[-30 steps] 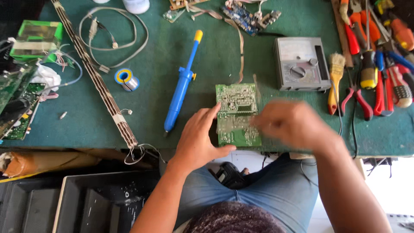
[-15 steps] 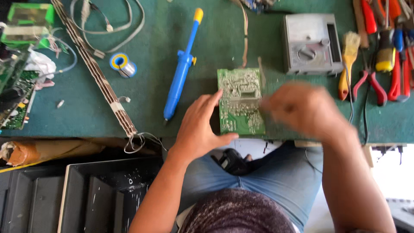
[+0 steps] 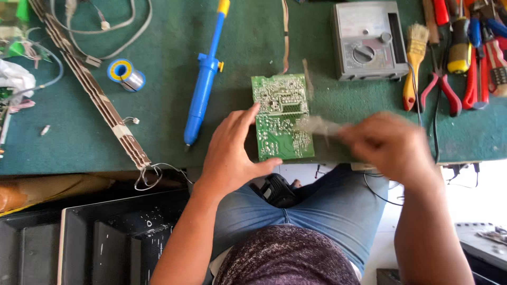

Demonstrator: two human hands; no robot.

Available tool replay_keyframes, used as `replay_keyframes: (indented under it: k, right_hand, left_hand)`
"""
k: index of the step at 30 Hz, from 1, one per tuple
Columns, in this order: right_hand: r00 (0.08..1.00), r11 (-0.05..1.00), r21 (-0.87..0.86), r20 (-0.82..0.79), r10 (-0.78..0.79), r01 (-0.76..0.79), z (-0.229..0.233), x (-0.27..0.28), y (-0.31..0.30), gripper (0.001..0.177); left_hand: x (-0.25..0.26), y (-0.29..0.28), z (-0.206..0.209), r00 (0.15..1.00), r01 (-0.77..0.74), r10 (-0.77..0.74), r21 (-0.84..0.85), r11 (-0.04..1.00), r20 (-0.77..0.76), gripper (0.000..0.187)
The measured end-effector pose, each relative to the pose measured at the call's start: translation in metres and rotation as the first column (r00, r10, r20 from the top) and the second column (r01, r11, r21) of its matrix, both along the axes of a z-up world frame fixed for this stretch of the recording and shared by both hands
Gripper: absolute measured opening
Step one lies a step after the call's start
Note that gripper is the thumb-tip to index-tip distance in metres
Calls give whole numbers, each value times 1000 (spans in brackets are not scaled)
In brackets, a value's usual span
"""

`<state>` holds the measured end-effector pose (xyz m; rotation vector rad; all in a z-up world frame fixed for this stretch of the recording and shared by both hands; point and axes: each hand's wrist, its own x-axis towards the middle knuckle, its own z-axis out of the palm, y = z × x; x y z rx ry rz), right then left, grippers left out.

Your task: The person cleans a green circuit board with a toothbrush and a liquid from a can. They then use a multimeter to test points on the board. The person also uses a hot air gun and pliers to work on wires and components attached to the board.

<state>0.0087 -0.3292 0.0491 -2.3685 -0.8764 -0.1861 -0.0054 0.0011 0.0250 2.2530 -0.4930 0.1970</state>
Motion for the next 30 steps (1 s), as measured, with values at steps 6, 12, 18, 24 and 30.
replay_keyframes:
  k: [6,12,18,24,30]
  right_hand:
    - [996,995,63,23,81,-82,12,-19,6,8]
    - [963,975,-69,188,-193,209,-1,-26,-12,13]
    - [857,880,12,220,-466,475,-12,-33,-4,22]
    - [872,907,-61,307,-381,417,-29,-20,33,16]
    - [946,967,36,199,-256,254,-6,-12,55,9]
  left_hand:
    - [1,-1,2,999,-11,12,13,1000,-43,109]
    - [0,3,-1,999,-27,27,-3,1000,-18,110]
    - [1,1,-1,1000,-14,14,7,1000,1,108]
    - [1,1,-11,992,24,-17,-54,998,122,115]
    - [3,2,-10,984,42,-30,-68,997,175,112]
